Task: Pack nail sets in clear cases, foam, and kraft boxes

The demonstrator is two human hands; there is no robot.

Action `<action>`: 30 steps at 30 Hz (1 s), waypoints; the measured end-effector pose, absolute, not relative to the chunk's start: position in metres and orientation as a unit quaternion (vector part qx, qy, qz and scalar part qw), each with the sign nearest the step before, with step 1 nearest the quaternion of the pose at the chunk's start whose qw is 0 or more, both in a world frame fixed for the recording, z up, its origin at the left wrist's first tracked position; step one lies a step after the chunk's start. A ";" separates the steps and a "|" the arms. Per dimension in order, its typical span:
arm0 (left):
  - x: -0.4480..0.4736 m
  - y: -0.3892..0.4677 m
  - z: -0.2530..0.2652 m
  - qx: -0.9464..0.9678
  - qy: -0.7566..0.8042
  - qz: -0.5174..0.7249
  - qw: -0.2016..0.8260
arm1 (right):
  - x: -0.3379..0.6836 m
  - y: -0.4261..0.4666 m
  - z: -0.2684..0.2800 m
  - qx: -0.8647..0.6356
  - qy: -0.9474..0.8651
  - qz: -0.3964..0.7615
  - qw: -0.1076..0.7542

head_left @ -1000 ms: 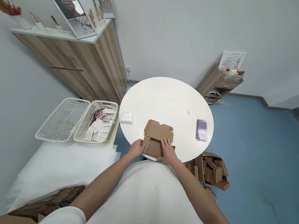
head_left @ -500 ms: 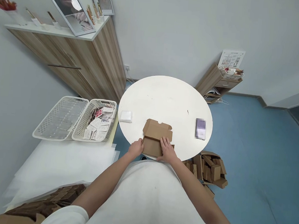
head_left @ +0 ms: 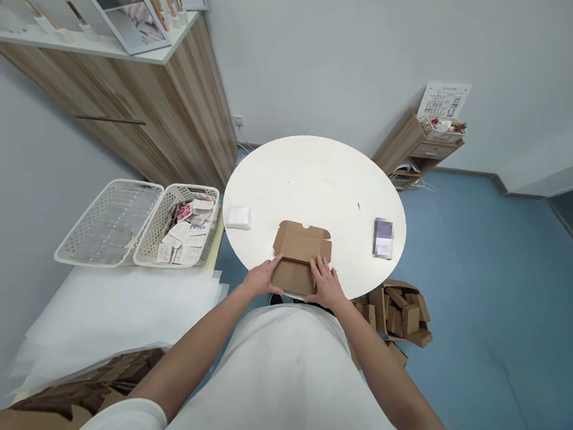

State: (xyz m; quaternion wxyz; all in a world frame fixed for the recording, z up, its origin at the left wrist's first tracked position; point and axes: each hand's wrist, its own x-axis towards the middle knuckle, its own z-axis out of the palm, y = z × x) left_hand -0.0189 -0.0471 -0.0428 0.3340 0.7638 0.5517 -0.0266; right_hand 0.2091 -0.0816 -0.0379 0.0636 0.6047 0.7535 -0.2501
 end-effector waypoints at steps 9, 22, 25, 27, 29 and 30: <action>0.004 -0.037 -0.038 0.756 0.564 -0.045 0.330 | 0.256 -0.128 -0.051 0.735 0.441 -0.472 -0.207; 0.014 -0.040 -0.037 0.746 0.568 -0.055 0.344 | 0.232 -0.094 -0.043 0.744 0.365 -0.479 -0.291; 0.015 -0.047 -0.038 0.742 0.567 -0.046 0.354 | 0.230 -0.088 -0.052 0.785 0.424 -0.400 -0.212; 0.015 -0.052 -0.039 0.740 0.565 -0.036 0.364 | 0.232 -0.087 -0.059 0.796 0.445 -0.371 -0.175; 0.016 -0.057 -0.041 0.736 0.563 -0.027 0.376 | 0.236 -0.089 -0.066 0.797 0.451 -0.368 -0.159; 0.016 -0.059 -0.042 0.733 0.562 -0.023 0.382 | 0.237 -0.090 -0.068 0.797 0.452 -0.369 -0.156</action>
